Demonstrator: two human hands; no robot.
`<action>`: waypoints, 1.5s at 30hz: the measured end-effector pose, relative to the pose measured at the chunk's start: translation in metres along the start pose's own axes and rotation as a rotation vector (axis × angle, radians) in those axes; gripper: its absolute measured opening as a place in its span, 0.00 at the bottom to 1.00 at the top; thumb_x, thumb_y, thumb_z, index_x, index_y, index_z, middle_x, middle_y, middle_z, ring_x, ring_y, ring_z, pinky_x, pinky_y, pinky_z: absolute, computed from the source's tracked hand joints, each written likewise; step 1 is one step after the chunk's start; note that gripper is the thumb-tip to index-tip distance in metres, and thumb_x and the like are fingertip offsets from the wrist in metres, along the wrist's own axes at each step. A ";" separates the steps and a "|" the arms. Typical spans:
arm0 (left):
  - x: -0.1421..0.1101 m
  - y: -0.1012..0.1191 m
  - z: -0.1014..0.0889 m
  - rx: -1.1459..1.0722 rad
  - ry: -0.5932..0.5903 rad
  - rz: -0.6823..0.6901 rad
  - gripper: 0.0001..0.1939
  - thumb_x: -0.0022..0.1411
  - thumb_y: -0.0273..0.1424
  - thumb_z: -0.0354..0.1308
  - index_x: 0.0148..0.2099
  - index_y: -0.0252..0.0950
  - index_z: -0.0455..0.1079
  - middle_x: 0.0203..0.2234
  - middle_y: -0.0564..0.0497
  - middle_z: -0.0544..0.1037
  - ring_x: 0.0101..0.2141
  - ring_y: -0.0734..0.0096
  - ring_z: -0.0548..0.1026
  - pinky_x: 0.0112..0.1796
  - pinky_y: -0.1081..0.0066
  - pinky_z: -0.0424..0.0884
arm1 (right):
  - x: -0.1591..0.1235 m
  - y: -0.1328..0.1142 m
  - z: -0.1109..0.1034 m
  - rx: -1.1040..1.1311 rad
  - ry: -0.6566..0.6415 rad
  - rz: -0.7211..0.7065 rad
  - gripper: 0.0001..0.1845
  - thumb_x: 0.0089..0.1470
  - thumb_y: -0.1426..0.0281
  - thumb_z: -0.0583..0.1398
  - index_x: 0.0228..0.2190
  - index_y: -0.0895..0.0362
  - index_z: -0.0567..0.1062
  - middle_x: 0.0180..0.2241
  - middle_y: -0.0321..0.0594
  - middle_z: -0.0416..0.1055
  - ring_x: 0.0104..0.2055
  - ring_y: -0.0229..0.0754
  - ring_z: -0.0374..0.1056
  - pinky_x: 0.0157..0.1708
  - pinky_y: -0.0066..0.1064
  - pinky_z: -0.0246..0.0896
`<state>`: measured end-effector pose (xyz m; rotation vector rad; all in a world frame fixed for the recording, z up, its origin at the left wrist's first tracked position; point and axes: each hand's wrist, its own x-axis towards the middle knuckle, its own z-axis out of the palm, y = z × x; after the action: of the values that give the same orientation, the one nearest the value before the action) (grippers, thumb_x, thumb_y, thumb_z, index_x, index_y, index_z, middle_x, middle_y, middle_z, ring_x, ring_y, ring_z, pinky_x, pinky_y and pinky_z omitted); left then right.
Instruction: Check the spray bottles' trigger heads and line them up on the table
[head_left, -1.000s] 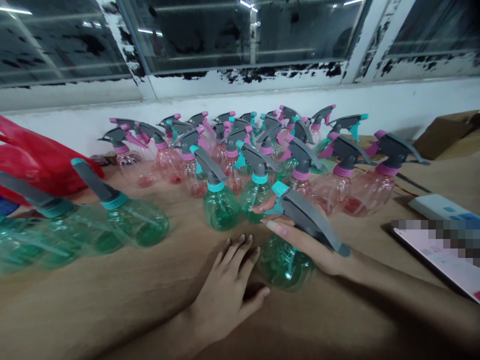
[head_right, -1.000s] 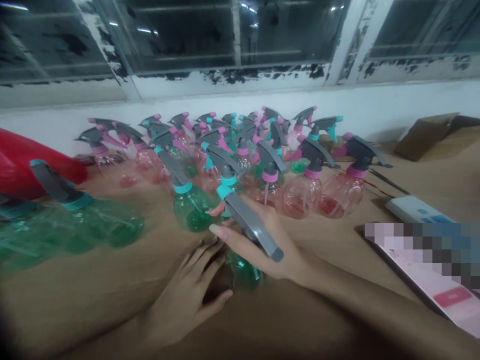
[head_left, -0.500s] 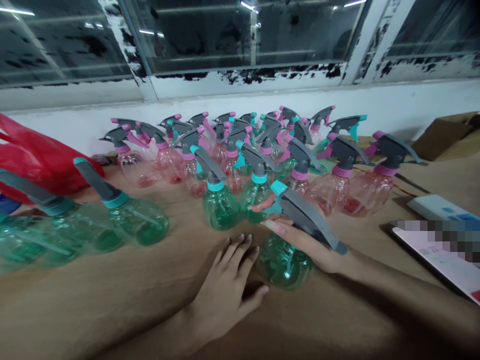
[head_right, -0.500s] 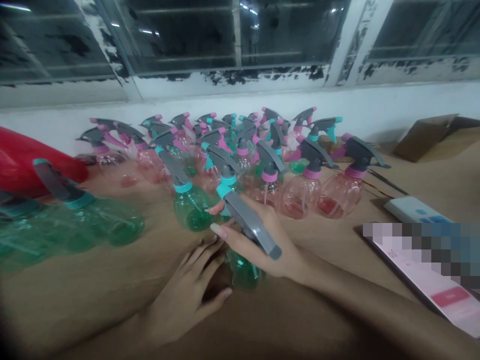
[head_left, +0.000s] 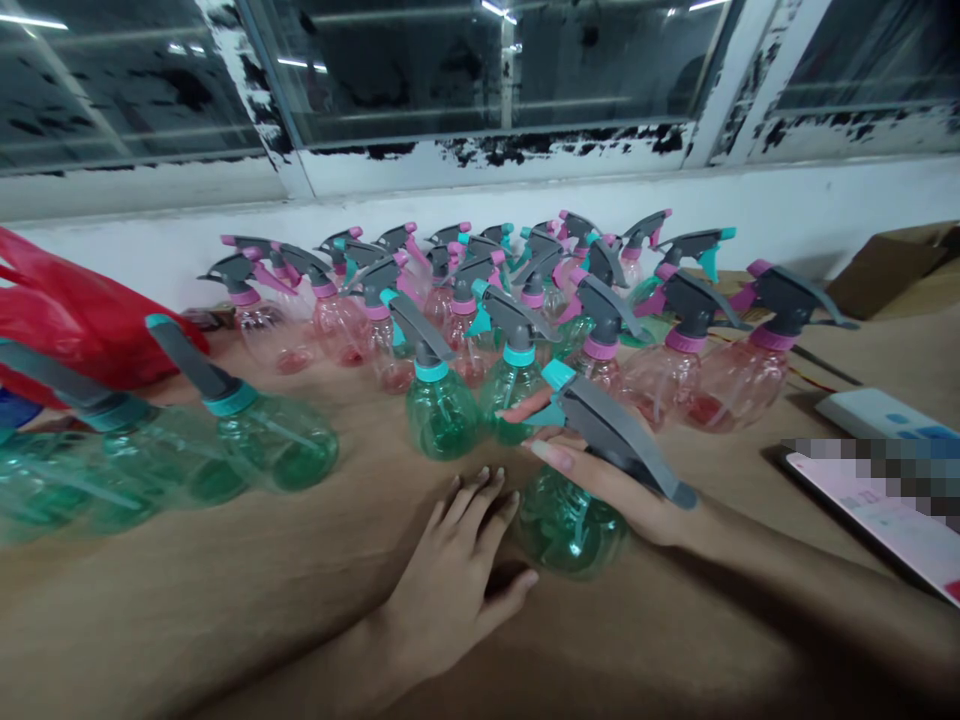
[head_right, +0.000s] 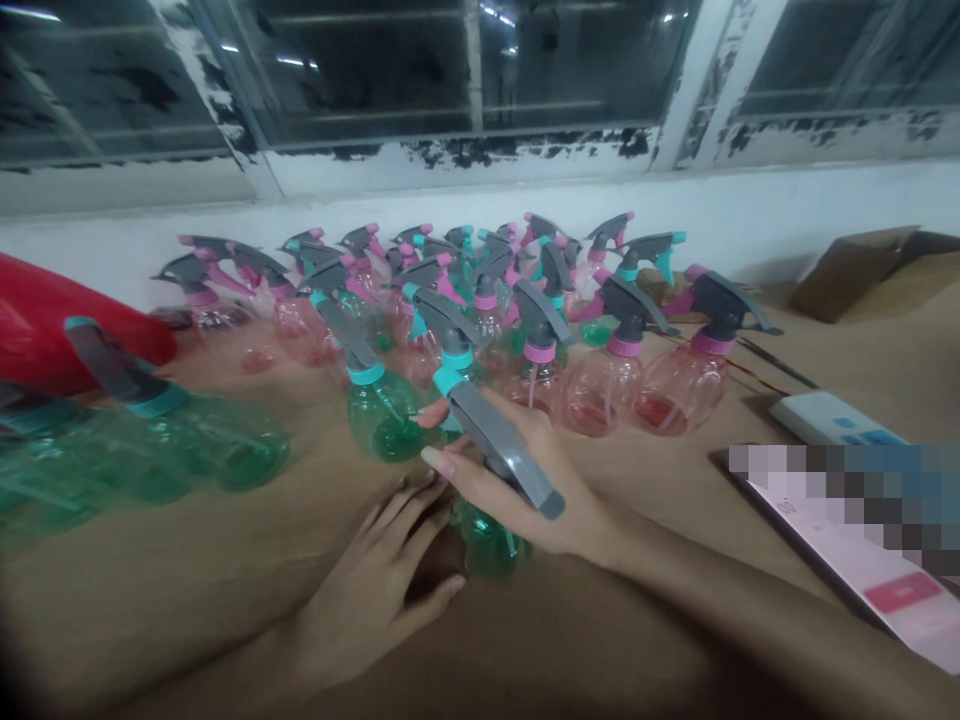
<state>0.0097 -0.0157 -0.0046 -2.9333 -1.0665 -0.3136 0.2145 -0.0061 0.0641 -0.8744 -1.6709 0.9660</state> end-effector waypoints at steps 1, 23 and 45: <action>0.000 0.000 0.000 0.001 0.001 0.001 0.29 0.63 0.42 0.56 0.60 0.31 0.59 0.60 0.38 0.60 0.59 0.50 0.57 0.55 0.49 0.58 | 0.000 0.000 0.000 0.006 -0.001 0.002 0.10 0.54 0.68 0.60 0.41 0.49 0.70 0.42 0.35 0.72 0.37 0.40 0.72 0.38 0.35 0.68; 0.001 0.000 -0.001 0.029 0.006 0.006 0.29 0.62 0.41 0.57 0.60 0.30 0.60 0.59 0.38 0.62 0.58 0.49 0.60 0.53 0.48 0.62 | 0.001 -0.001 0.000 -0.138 0.014 -0.039 0.12 0.56 0.61 0.58 0.41 0.52 0.70 0.36 0.36 0.71 0.34 0.40 0.67 0.42 0.37 0.63; 0.001 -0.002 0.000 0.029 0.042 0.006 0.27 0.63 0.41 0.55 0.60 0.32 0.60 0.58 0.40 0.63 0.57 0.51 0.61 0.53 0.51 0.62 | -0.001 -0.005 -0.007 -0.167 0.057 -0.044 0.11 0.53 0.61 0.60 0.38 0.52 0.72 0.35 0.37 0.74 0.35 0.42 0.71 0.38 0.37 0.67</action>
<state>0.0094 -0.0137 -0.0046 -2.8901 -1.0475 -0.3553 0.2212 -0.0082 0.0700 -0.9626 -1.7325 0.7730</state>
